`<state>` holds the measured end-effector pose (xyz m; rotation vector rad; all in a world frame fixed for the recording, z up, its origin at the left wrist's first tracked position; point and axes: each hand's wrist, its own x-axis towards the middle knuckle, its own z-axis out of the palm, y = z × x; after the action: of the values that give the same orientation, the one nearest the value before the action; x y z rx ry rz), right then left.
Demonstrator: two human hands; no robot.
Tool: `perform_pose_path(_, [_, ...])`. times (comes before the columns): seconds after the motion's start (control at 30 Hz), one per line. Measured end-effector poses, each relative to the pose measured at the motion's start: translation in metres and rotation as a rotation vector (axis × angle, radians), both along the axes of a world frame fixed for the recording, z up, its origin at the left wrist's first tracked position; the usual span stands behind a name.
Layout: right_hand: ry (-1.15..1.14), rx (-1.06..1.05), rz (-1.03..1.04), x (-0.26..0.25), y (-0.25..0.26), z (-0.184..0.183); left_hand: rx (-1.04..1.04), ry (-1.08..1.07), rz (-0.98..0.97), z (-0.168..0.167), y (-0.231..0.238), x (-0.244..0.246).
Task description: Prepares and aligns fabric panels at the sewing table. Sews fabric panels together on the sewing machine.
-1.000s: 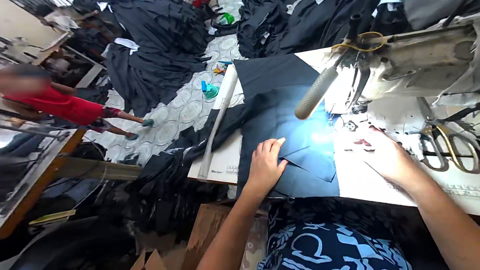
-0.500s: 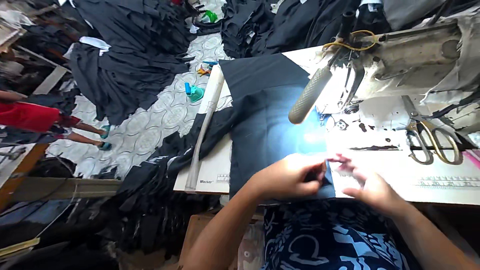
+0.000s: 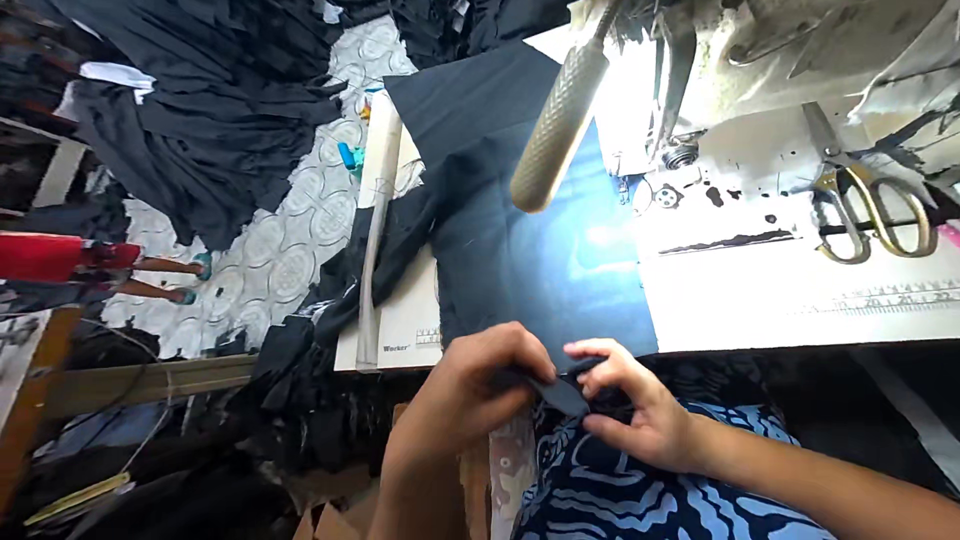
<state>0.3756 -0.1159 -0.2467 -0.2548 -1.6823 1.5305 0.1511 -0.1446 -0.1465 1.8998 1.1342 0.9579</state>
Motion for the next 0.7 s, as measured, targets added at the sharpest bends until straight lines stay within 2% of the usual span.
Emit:
perform_pose_path(0.07, [0.021,0.132,0.026,0.002,0.008,0.007,0.052,-0.040,-0.030,0.004,0.008,0.015])
perform_pose_path(0.13, [-0.059,0.273,0.052,0.003,0.013,0.011,0.089,-0.089,-0.005,0.004,0.025,0.028])
perform_pose_path(0.2, [-0.127,0.299,0.082,0.007,0.017,0.012,0.091,-0.115,0.060,0.002,0.051,0.037])
perform_pose_path(0.27, [-0.138,0.171,0.094,0.013,0.022,0.015,0.134,-0.010,0.215,-0.008,0.085,0.042])
perform_pose_path(0.3, [-0.123,0.036,0.106,0.017,0.025,0.017,0.144,0.075,0.261,-0.016,0.103,0.043])
perform_pose_path(0.4, [0.025,-0.494,0.113,0.027,0.036,0.019,0.227,0.284,0.251,-0.050,0.151,0.040])
perform_pose_path(0.47, [0.077,-0.699,0.092,0.035,0.041,0.020,0.226,0.361,0.218,-0.065,0.168,0.041])
perform_pose_path(0.53, [0.058,-0.773,0.108,0.044,0.040,0.020,0.167,0.421,0.215,-0.073,0.173,0.041])
perform_pose_path(0.7, [-0.088,-0.780,0.157,0.052,0.042,0.021,0.126,0.451,0.252,-0.071,0.176,0.043])
